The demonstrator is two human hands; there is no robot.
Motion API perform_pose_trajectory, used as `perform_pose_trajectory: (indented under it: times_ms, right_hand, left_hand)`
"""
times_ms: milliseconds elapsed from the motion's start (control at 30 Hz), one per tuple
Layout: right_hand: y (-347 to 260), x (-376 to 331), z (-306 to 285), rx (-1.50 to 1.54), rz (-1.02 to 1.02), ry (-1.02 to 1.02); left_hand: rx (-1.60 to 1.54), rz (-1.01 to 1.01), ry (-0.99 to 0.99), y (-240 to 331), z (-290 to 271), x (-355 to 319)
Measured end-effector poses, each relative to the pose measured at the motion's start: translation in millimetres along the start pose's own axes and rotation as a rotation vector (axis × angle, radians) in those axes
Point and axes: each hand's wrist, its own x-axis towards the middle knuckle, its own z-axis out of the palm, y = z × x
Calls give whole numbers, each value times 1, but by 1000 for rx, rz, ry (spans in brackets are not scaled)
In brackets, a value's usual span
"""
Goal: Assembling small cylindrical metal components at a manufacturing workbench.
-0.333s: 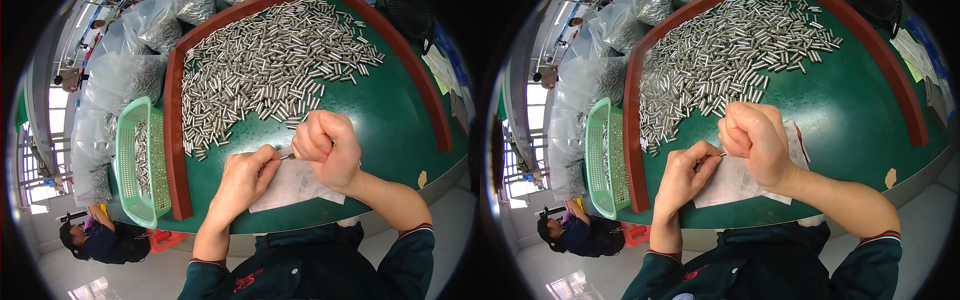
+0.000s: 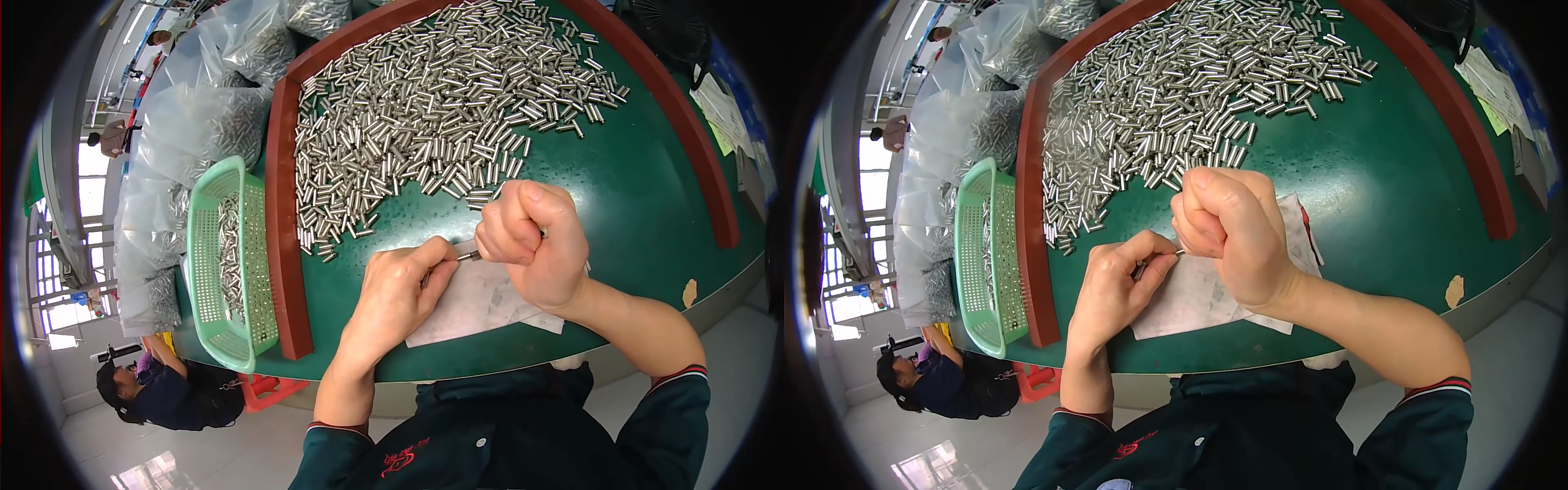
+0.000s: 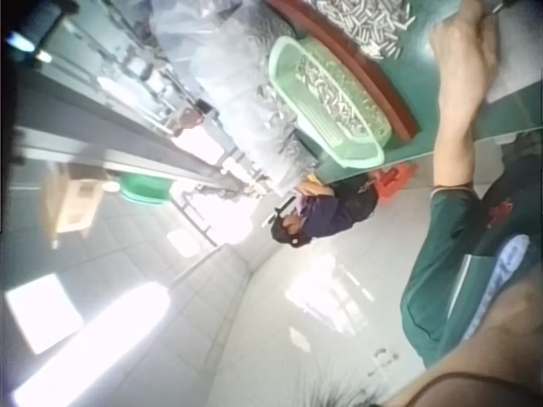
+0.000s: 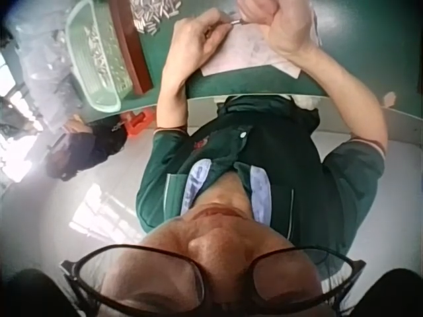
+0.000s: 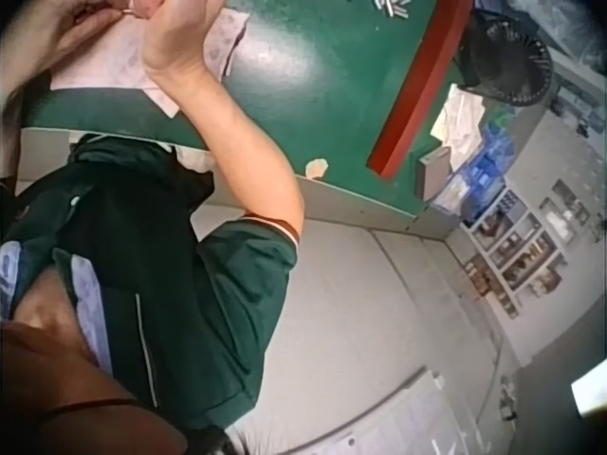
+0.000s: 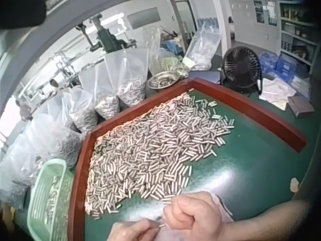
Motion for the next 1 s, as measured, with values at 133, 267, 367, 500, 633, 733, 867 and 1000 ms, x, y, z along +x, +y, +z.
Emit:
perform_pose_trajectory:
  times_ms: [133, 267, 367, 500, 633, 733, 867, 1000]
  right_hand:
    - [1, 0, 1, -18, -4, -12]
    - [4, -2, 4, -54, -21, -15]
    - [5, -3, 7, -103, -50, -11]
    - [7, -3, 7, -104, -33, 11]
    - [6, -1, 8, -96, -34, 46]
    - [4, 2, 8, -92, -30, 59]
    - [3, 1, 7, -95, -26, 55]
    - [1, -2, 5, -19, 29, 27]
  left_hand:
    - [7, -7, 11, -2, 0, 0]
    - [13, 5, 23, 0, 0, 0]
    - [5, 1, 16, 0, 0, 0]
    - [25, 18, 2, 1, 0, 1]
    - [24, -12, 7, 1, 0, 0]
    - [-44, -77, -5, 6, -3, 1]
    - [-573, -129, 22, -4, -6, 2]
    - [-1639, -310, -181, -18, -15, 1]
